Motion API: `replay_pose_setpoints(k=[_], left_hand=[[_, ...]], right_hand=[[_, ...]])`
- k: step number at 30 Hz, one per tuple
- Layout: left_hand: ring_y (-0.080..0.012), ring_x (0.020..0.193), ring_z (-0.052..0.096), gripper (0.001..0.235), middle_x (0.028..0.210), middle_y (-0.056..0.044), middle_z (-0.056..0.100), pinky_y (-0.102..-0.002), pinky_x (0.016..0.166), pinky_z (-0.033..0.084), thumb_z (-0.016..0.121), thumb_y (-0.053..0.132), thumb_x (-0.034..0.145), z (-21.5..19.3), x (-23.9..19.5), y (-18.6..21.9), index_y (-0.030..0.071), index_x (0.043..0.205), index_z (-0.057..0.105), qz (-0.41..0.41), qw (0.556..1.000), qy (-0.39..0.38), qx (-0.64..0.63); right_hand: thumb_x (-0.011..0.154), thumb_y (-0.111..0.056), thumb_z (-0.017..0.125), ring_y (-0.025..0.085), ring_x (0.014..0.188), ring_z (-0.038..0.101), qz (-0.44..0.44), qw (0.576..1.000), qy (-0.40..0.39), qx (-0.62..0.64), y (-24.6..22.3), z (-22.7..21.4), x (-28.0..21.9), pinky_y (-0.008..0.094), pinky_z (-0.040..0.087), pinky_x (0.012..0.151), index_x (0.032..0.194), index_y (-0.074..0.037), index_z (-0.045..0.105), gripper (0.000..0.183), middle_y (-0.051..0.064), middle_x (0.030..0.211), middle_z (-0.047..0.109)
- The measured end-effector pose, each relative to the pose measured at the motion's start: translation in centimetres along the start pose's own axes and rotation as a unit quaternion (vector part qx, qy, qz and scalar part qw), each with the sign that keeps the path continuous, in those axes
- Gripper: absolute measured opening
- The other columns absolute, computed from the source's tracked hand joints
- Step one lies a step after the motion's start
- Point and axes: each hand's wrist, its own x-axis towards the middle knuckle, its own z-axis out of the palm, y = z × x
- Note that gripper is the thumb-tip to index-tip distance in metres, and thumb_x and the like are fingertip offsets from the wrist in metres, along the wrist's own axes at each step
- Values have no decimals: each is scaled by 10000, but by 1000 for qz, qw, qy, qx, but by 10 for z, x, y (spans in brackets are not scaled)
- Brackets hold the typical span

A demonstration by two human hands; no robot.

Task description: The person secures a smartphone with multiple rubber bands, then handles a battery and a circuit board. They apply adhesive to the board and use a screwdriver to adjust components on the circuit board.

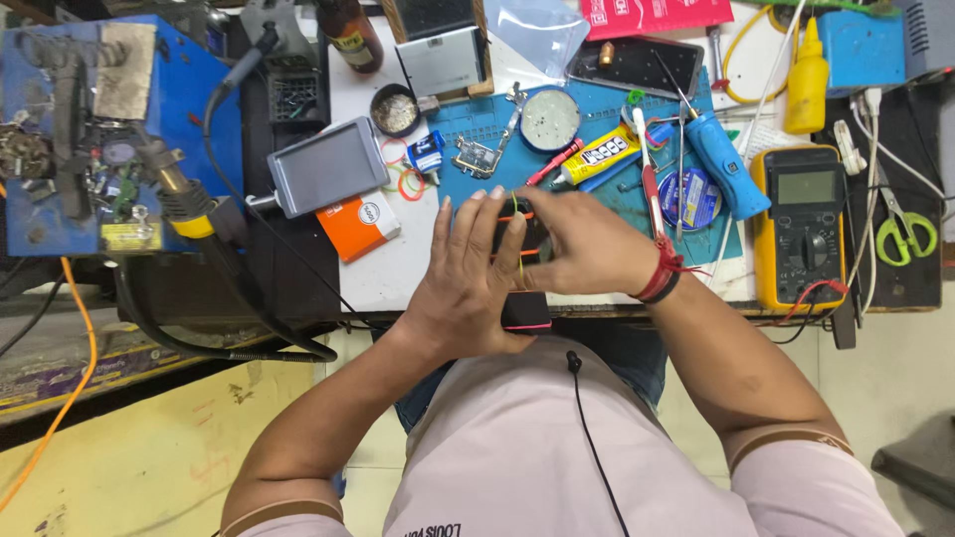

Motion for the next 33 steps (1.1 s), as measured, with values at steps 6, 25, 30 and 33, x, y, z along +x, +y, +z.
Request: replay_pose_setpoints(k=[6, 25, 30, 33], left_hand=[[-560, 1467, 268, 1583, 1557, -377, 261, -610, 1250, 208, 938, 687, 501, -15, 8, -34, -82, 1572, 61, -93, 989, 70, -93], [-455, 1565, 258, 1610, 1629, -320, 213, -511, 1332, 250, 956, 641, 493, -4, 43, -25, -18, 1615, 8, -44, 952, 161, -258], [-543, 1501, 248, 1497, 1574, -339, 231, -590, 1275, 233, 931, 600, 500, -3, 28, -9, -60, 1579, 129, 72, 970, -21, -230], [-549, 1466, 279, 1428, 1550, -339, 266, -613, 1247, 247, 922, 571, 498, -2, 22, -6, -69, 1557, 211, 91, 972, -60, -207]], right_hand=[[994, -398, 562, 354, 959, 691, -136, 982, -84, 101, 19, 28, -41, 446, 462, 1002, 977, -83, 744, 364, 156, 960, 741], [960, -666, 585, 268, 1524, 378, -166, 855, 219, 440, 15, 66, -60, 443, 252, 1288, 1573, 12, 343, 945, 165, 1607, 398], [811, -227, 851, 204, 1257, 641, -56, 930, 169, 322, 23, 47, -50, 373, 551, 1056, 1526, 5, 327, 917, 117, 1419, 560], [748, -18, 794, 116, 1044, 676, 31, 935, 163, 313, 41, 47, -44, 264, 588, 846, 1469, -4, 475, 789, 77, 1277, 655]])
